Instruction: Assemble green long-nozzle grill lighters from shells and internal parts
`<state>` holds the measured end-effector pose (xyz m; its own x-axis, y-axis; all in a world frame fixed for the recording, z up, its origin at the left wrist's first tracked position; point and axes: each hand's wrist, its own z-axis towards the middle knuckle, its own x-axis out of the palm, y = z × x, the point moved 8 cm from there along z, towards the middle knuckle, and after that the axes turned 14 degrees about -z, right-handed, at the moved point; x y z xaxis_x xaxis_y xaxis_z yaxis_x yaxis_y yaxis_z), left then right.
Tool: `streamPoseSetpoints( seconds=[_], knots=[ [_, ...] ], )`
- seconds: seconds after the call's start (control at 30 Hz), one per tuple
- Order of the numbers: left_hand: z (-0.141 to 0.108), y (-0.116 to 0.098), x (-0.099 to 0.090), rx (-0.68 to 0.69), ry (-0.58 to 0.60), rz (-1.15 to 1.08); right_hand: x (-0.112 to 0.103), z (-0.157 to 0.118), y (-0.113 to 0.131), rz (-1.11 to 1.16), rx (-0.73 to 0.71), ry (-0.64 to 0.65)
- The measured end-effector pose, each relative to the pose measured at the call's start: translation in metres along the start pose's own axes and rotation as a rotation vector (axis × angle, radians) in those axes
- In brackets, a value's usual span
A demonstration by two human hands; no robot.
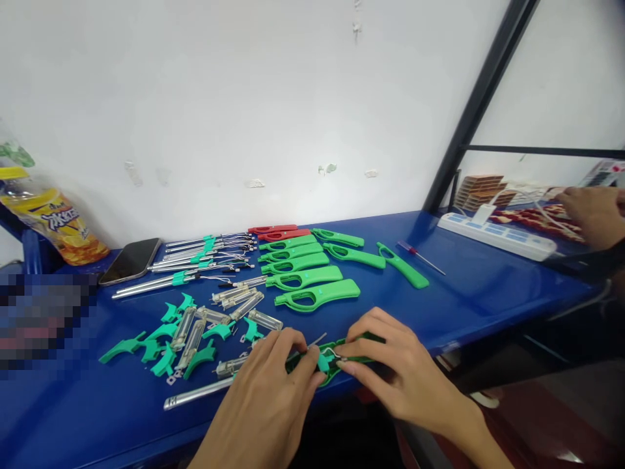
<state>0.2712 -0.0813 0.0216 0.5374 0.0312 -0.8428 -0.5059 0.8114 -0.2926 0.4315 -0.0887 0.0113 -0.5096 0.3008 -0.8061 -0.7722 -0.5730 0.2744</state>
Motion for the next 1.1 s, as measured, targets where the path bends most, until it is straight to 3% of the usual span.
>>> streamPoseSetpoints(
  seconds=[0.17,0.37,0.53,0.83,1.1],
  knots=[
    [-0.006,0.006,-0.017,0.032,0.016,0.096,-0.001,-0.001,-0.004,0.026,0.050,0.009],
    [-0.021,0.030,-0.047,-0.046,0.059,0.139,-0.001,0.000,-0.003,0.000,0.073,0.043],
    [-0.015,0.034,-0.049,-0.052,0.105,0.142,0.001,0.003,-0.003,-0.008,0.060,0.054],
    [-0.011,0.035,-0.028,-0.093,0.261,0.147,0.000,0.003,-0.004,0.044,0.050,0.073],
    [-0.020,0.060,-0.061,-0.133,0.141,0.219,0.001,0.003,-0.005,0.051,0.064,0.084]
  ],
)
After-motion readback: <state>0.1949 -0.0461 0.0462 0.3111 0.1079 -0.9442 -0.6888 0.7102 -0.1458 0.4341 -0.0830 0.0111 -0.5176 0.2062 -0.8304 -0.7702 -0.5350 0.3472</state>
